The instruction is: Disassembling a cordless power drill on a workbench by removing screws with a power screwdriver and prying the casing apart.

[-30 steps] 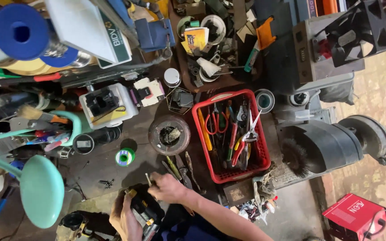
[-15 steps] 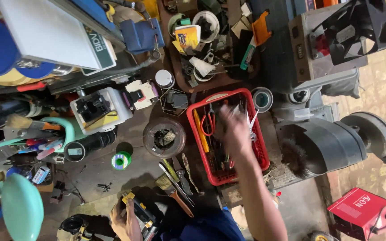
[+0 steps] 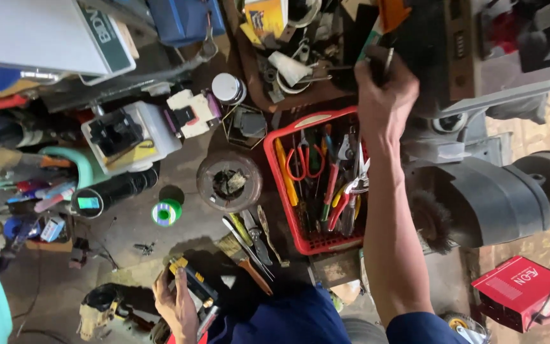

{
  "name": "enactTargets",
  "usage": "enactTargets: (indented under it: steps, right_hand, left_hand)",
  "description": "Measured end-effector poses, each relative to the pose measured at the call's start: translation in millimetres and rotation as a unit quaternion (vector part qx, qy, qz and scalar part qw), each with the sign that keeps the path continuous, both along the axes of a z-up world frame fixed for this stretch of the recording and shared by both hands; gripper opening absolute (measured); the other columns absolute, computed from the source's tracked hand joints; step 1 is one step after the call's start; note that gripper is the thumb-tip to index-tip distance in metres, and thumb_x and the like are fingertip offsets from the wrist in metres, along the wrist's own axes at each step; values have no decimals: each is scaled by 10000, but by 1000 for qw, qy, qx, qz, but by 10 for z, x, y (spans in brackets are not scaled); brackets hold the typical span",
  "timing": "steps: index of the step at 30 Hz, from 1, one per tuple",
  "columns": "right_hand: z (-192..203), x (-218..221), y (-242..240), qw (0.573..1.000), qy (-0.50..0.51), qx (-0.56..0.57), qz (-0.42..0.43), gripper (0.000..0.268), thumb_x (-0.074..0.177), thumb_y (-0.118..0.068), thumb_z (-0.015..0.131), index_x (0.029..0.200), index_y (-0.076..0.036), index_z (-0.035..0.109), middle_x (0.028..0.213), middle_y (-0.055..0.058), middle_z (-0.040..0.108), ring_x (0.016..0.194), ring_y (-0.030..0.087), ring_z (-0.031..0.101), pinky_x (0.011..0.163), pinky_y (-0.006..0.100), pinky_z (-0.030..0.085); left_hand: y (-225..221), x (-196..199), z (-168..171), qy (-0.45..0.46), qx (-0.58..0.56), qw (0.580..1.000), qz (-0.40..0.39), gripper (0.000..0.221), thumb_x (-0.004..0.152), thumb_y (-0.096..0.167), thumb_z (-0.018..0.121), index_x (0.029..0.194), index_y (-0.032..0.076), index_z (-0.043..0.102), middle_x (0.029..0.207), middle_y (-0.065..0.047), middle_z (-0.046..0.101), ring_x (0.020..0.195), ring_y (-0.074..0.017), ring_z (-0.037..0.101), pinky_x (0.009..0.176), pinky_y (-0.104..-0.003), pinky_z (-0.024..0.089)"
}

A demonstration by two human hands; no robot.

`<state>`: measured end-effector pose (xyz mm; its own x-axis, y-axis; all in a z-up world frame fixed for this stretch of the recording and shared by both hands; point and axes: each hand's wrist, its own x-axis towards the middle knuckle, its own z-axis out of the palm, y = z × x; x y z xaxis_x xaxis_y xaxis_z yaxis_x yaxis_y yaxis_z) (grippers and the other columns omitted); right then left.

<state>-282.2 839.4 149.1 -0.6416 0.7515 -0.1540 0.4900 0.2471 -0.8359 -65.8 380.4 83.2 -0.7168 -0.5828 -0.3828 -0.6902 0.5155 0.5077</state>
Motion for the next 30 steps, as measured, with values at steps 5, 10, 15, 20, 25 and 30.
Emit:
enactTargets:
  steps: [5, 10, 15, 20, 25, 30]
  right_hand:
    - [-281, 19, 101, 944, 192, 158, 216, 122, 997, 73, 745, 1108, 23, 740, 956, 161, 785, 833, 252, 785, 663, 334, 668]
    - [-369, -261, 78, 947, 23, 132, 292, 95, 996, -77, 747, 932, -18, 787, 854, 91, 803, 640, 182, 742, 511, 318, 612]
    - [-384, -383, 63, 955, -56, 142, 256, 211, 918, -101, 703, 714, -99, 648, 621, 26, 583, 591, 178, 551, 482, 414, 395]
    - [-543, -383, 70, 942, 0, 177, 286, 65, 944, -98, 744, 933, -100, 808, 759, 37, 768, 650, 157, 733, 460, 325, 564]
    - [-429, -375, 12, 945, 102, 141, 278, 285, 990, 57, 598, 765, -95, 684, 789, 34, 768, 582, 119, 682, 432, 280, 546]
    - [-152, -283, 118, 923, 122, 214, 297, 124, 1045, 84, 648, 955, 9, 689, 850, 95, 728, 677, 166, 652, 502, 303, 505]
  left_hand:
    - [13, 32, 22, 27, 23, 999, -11, 456, 999, 315, 646, 1321, -7, 661, 1290, -148, 584, 1148, -305, 619, 906, -400, 546]
    - [-4, 39, 40, 17, 5, 999, -38, 467, 995, 354, 630, 1356, 59, 659, 1289, -150, 587, 1177, -322, 611, 890, -437, 538]
    - [-97, 110, -69, 26, 0, 999, -23, 459, 980, 353, 656, 1325, 50, 676, 1247, -122, 599, 1149, -287, 623, 913, -404, 506]
    - [-87, 129, -63, 39, 13, 999, 0, 435, 972, 343, 669, 1314, 75, 686, 1196, -96, 596, 1020, -240, 647, 763, -355, 521]
    - [-45, 76, 31, 38, 48, 998, 1, 466, 974, 355, 642, 1350, 82, 662, 1210, -102, 589, 1102, -248, 643, 850, -359, 550]
    - [21, -47, 238, -7, 73, 997, 31, 497, 946, 360, 654, 1358, 81, 656, 1241, -93, 586, 1080, -226, 640, 813, -341, 525]
